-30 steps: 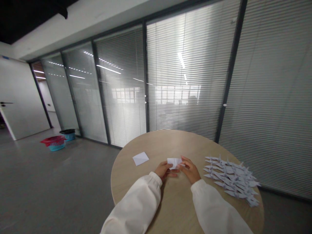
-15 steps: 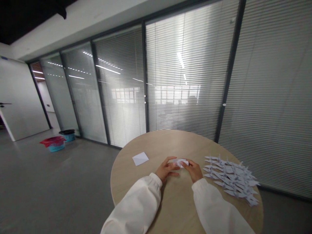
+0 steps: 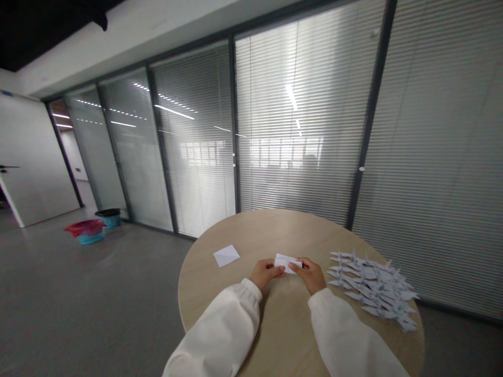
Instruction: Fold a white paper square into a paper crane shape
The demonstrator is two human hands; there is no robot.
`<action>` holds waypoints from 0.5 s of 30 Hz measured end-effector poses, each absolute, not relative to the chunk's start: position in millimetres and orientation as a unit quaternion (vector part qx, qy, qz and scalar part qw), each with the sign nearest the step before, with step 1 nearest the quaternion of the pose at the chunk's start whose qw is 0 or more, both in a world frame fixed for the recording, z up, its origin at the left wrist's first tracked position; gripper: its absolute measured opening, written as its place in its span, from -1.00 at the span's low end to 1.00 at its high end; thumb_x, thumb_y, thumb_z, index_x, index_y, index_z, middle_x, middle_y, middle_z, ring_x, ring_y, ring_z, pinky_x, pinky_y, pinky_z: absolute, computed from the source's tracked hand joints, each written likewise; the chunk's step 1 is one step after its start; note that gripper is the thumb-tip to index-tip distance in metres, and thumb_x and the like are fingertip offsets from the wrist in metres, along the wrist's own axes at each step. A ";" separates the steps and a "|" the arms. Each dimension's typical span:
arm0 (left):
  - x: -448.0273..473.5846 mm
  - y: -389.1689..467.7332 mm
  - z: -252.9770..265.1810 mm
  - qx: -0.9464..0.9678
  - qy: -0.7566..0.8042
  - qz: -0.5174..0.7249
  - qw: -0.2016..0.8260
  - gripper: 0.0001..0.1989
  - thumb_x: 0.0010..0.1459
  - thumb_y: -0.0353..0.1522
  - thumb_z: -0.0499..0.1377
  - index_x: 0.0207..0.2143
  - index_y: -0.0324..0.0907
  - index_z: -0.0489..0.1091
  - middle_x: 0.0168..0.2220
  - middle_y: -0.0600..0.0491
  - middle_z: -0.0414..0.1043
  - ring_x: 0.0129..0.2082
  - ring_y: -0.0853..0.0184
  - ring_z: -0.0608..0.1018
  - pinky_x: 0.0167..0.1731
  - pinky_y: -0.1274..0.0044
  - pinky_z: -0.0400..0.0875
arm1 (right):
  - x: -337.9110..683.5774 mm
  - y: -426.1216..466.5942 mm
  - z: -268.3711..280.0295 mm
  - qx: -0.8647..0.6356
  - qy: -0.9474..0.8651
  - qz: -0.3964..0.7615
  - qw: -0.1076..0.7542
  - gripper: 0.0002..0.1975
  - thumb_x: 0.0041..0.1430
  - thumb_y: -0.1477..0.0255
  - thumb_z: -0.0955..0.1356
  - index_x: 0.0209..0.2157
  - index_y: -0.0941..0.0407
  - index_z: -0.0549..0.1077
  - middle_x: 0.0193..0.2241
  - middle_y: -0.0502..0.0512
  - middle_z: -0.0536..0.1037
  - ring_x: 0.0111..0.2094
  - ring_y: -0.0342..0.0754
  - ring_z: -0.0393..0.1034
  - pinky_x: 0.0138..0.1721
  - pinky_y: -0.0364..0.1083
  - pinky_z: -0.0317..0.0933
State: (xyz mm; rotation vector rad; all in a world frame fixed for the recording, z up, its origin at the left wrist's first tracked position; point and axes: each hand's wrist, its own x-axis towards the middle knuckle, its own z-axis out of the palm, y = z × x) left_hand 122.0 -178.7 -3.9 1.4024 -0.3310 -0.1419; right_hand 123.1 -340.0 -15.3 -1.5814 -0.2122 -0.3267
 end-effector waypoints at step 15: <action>120.2 -180.6 -5.9 0.673 -0.126 -0.005 0.729 -0.61 -0.35 -0.30 0.33 -0.45 -0.28 0.29 -0.57 0.08 0.36 -0.57 0.39 0.42 -0.55 0.55 0.36 | 119.3 -335.8 -13.5 -0.700 -0.143 -0.155 0.682 -0.52 -0.24 0.22 0.41 -0.24 0.11 0.30 -0.52 0.03 0.50 -0.50 -0.03 0.39 -0.46 -0.10 0.25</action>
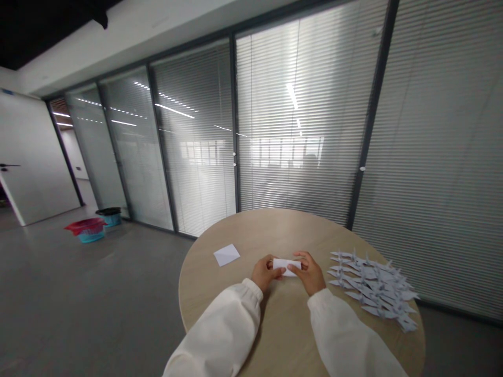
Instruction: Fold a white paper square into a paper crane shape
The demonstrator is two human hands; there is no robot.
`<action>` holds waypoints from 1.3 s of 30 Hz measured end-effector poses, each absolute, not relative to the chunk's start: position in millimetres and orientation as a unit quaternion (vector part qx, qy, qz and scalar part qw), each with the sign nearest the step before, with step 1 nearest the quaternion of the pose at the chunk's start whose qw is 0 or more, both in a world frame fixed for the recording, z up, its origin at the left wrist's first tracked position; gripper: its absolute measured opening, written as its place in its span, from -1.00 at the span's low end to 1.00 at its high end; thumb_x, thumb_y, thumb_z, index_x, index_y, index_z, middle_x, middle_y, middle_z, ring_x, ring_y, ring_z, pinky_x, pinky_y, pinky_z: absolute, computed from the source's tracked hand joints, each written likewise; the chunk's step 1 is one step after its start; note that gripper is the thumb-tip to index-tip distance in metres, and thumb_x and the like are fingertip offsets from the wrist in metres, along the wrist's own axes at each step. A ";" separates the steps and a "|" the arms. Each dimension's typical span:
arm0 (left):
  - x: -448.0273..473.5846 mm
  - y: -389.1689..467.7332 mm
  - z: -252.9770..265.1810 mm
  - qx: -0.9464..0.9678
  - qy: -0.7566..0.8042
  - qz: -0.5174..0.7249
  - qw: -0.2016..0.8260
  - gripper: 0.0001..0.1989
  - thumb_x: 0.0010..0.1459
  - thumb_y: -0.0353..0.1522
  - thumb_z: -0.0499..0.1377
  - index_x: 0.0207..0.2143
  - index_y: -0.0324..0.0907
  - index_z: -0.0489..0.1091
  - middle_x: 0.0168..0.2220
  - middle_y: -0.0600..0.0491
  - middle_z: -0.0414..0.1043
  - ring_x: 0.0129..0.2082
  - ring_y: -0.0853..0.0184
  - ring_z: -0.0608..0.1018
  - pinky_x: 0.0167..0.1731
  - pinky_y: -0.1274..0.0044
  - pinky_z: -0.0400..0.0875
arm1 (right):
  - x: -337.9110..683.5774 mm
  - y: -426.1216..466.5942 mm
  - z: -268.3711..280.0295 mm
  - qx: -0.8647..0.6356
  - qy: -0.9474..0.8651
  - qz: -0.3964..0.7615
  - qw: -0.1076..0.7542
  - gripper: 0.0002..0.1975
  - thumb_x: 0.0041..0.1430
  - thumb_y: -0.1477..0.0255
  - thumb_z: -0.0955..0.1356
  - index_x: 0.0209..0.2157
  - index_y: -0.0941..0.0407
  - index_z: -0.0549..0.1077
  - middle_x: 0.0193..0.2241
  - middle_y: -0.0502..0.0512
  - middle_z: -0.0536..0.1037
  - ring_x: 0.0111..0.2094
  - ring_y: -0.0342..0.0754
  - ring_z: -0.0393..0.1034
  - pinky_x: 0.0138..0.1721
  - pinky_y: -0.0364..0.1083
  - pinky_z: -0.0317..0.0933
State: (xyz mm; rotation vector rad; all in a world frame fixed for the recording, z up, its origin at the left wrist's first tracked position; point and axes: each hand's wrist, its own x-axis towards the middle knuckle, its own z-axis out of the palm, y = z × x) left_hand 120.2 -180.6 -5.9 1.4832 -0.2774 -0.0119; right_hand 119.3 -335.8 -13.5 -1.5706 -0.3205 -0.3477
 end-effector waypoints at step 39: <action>121.0 -178.9 -7.4 0.724 -0.110 -0.039 0.680 -0.55 -0.36 -0.13 0.29 -0.49 -0.34 0.43 -0.58 0.04 0.41 -0.58 0.36 0.46 -0.53 0.56 0.36 | 123.8 -339.6 -20.3 -0.784 -0.148 -0.161 0.581 -0.68 -0.11 0.19 0.33 -0.41 0.16 0.46 -0.51 0.06 0.49 -0.49 -0.06 0.31 -0.46 -0.15 0.15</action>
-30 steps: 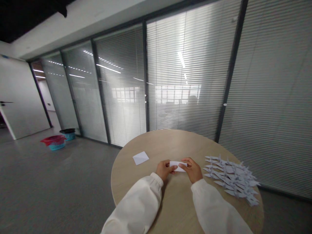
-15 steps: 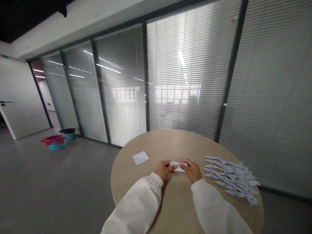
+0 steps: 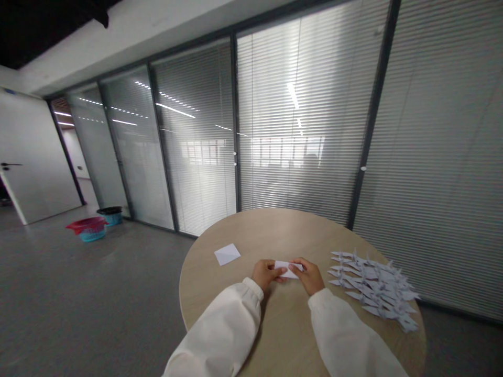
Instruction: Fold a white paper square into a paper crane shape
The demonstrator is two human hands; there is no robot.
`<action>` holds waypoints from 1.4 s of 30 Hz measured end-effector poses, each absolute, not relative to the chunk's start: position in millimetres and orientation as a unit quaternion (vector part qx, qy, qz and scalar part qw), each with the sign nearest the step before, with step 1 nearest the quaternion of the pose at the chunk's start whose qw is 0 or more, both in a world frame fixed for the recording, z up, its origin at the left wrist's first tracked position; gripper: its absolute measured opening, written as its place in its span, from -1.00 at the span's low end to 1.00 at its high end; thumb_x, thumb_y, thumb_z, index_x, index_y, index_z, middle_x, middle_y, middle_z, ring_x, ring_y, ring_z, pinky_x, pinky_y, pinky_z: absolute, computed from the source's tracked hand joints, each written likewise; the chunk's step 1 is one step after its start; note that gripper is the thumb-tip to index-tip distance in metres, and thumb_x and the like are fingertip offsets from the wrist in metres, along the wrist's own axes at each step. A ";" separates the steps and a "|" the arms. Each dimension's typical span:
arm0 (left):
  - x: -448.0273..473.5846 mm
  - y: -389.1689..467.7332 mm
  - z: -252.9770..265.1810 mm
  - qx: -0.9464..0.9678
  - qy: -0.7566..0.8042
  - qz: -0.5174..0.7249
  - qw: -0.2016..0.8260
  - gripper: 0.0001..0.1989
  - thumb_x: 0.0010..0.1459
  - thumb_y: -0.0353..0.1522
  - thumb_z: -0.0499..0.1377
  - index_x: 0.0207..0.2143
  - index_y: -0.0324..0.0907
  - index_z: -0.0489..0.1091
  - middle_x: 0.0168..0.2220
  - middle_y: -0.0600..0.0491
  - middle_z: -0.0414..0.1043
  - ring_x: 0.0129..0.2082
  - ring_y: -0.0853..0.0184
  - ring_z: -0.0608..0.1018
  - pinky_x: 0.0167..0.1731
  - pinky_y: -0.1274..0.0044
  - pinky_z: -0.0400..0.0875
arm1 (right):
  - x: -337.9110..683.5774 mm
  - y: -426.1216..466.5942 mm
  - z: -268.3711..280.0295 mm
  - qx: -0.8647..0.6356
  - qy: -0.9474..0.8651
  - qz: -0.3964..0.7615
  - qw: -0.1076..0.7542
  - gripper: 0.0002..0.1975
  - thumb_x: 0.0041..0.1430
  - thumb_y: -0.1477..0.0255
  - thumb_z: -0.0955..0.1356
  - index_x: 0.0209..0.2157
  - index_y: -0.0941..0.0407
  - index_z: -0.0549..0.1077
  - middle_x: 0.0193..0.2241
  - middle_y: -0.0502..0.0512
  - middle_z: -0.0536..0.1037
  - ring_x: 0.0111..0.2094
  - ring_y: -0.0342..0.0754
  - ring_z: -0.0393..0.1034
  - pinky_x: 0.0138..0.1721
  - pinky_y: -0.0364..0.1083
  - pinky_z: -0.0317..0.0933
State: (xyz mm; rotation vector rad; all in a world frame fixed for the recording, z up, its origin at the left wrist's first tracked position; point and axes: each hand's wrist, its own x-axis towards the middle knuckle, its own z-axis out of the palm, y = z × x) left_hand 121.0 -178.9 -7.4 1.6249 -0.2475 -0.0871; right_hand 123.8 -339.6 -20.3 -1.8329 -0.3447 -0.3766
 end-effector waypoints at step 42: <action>115.9 -180.3 -4.3 0.721 -0.144 -0.078 0.673 -0.59 -0.38 -0.24 0.32 -0.45 -0.35 0.40 -0.57 0.01 0.42 -0.59 0.38 0.44 -0.49 0.53 0.34 | 126.6 -340.7 -23.9 -0.787 -0.163 -0.118 0.583 -0.67 -0.09 0.18 0.29 -0.48 0.18 0.46 -0.50 0.11 0.50 -0.44 -0.02 0.35 -0.41 -0.13 0.18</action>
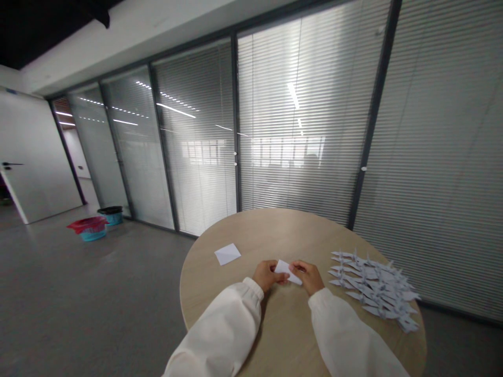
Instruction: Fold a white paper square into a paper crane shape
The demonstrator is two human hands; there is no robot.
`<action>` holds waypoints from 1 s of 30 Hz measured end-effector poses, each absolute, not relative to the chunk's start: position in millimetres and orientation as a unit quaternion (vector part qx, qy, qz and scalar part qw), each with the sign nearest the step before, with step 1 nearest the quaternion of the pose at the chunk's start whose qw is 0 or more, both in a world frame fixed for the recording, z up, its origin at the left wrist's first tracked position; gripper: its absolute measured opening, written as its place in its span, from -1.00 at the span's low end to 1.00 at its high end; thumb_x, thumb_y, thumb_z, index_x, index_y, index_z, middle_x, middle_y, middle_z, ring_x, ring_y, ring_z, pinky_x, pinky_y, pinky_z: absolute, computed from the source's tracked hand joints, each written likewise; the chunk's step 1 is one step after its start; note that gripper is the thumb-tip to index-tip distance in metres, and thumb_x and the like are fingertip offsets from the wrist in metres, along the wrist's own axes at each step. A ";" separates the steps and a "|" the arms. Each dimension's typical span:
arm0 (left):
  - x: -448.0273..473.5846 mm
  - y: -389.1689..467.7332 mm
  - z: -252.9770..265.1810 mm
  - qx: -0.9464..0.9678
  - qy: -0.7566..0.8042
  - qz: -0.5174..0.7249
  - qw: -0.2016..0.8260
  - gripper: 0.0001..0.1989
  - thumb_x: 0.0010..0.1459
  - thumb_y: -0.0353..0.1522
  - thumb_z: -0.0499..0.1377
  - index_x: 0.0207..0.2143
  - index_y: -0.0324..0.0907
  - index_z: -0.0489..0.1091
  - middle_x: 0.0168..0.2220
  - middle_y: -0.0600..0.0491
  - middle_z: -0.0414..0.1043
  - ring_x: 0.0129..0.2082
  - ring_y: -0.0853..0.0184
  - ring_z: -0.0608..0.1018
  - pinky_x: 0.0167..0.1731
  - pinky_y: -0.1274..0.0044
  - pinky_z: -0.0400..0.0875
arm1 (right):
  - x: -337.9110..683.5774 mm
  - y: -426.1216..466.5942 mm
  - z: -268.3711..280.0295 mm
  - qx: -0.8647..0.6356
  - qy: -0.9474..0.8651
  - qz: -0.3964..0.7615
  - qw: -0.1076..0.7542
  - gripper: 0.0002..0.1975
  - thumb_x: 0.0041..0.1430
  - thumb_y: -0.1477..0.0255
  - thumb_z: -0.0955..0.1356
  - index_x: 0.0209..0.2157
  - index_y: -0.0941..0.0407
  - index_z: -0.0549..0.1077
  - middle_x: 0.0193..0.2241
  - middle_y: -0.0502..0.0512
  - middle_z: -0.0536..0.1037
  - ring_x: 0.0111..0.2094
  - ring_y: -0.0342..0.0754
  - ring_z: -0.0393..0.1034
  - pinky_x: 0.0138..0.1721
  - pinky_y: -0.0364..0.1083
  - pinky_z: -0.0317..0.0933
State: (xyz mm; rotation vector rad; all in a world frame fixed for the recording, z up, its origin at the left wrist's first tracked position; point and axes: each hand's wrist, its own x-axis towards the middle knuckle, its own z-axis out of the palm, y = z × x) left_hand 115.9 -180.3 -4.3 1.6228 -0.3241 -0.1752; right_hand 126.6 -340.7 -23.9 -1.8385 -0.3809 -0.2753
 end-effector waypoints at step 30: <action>124.7 -173.8 -3.8 0.734 -0.091 0.070 0.669 -0.56 -0.25 -0.05 0.19 -0.66 -0.29 0.26 -0.69 0.08 0.28 -0.66 0.47 0.32 -0.60 0.61 0.24 | 126.0 -337.9 -25.1 -0.747 -0.141 -0.080 0.645 -0.61 -0.18 0.14 0.35 -0.47 0.21 0.46 -0.54 0.12 0.52 -0.49 -0.03 0.38 -0.47 -0.13 0.21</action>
